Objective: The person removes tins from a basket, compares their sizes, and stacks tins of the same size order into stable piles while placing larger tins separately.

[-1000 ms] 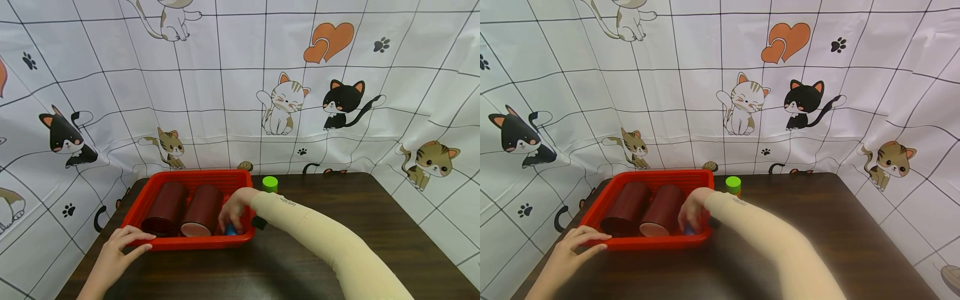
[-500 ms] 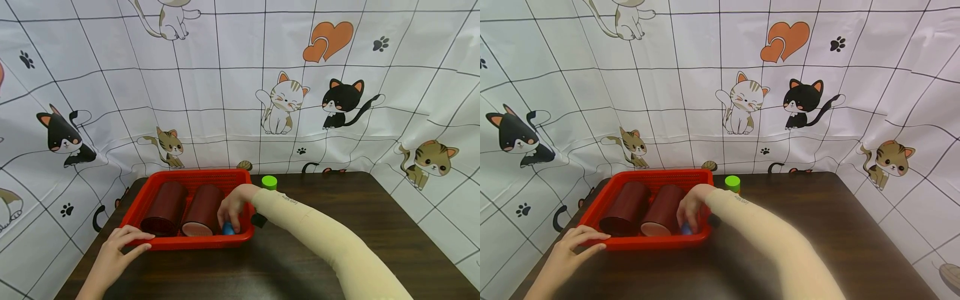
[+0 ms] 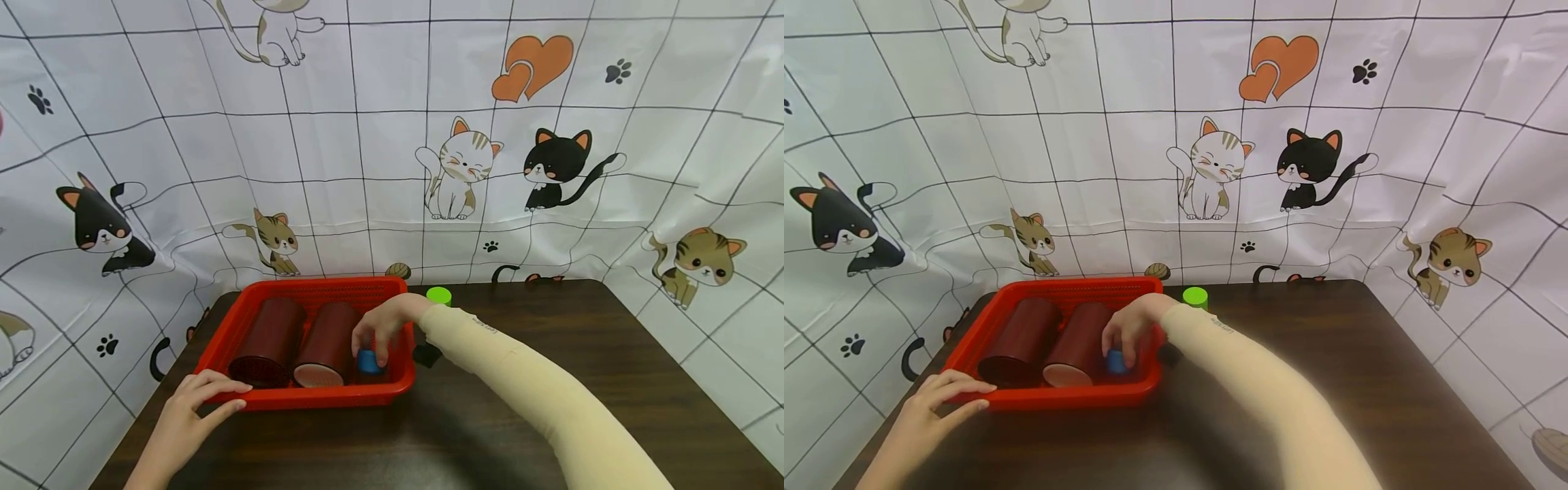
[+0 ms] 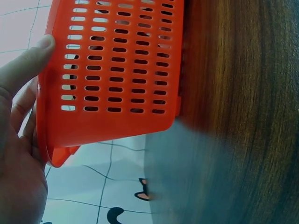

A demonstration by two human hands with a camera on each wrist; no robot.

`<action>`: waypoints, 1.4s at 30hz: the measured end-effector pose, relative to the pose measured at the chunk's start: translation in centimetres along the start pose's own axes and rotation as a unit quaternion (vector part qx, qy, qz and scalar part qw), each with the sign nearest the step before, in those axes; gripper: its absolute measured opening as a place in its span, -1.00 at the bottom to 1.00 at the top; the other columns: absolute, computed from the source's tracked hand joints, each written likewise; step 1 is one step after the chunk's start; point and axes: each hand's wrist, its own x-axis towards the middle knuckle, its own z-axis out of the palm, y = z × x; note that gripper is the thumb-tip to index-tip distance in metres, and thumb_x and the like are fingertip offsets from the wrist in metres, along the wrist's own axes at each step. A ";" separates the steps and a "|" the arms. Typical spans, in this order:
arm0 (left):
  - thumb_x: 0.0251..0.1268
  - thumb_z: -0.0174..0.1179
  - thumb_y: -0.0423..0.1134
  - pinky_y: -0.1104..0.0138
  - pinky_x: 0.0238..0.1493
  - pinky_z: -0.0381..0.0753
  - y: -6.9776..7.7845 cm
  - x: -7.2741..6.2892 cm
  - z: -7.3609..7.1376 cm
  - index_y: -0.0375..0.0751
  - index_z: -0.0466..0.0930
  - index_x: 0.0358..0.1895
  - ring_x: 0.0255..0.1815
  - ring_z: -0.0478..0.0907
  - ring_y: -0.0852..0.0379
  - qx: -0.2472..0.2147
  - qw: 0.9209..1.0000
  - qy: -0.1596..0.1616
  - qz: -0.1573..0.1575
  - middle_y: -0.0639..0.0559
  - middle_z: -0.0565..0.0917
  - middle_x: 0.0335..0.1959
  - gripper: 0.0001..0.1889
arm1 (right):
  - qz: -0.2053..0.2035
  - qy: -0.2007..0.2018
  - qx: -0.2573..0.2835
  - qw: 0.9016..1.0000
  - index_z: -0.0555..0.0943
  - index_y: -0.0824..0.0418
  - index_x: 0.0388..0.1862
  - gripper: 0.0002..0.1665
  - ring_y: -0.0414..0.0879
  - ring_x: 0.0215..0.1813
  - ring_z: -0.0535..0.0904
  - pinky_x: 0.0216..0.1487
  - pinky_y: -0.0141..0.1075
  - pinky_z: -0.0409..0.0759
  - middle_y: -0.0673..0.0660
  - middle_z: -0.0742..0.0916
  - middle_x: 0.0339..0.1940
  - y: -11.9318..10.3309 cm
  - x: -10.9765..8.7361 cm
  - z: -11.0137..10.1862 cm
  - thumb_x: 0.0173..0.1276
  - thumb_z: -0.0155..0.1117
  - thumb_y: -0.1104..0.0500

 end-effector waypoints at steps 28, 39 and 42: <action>-0.01 0.51 -0.20 0.46 -0.21 0.31 0.0 0.1 0.0 0.34 0.74 -0.18 -0.15 0.25 0.52 0.011 1.000 -0.005 -0.013 0.34 0.60 -0.26 -0.68 | -0.039 0.057 -0.032 0.997 0.55 -0.07 0.25 -0.37 -0.07 0.32 0.42 0.12 -0.25 0.62 0.04 0.56 0.34 0.6 -0.9 0.1 0.20 0.45 0.26; 0.00 0.51 -0.19 0.46 -0.21 0.32 0.0 0.0 -0.1 0.37 0.73 -0.18 -0.16 0.26 0.51 0.007 1.000 -0.007 -0.014 0.35 0.60 -0.26 -0.67 | -0.053 0.129 -0.023 0.990 0.59 -0.10 0.23 -0.40 -0.09 0.33 0.42 0.07 -0.32 0.60 0.00 0.58 0.29 0.6 -2.0 0.8 0.21 0.47 0.24; 0.00 0.51 -0.18 0.43 -0.22 0.33 0.0 0.0 -0.1 0.37 0.73 -0.19 -0.15 0.25 0.52 0.010 1.000 -0.008 -0.017 0.35 0.60 -0.26 -0.68 | -0.054 0.154 -0.014 0.987 0.60 -0.11 0.22 -0.41 -0.09 0.33 0.44 0.06 -0.32 0.61 -0.01 0.60 0.28 0.6 -2.5 0.9 0.21 0.47 0.24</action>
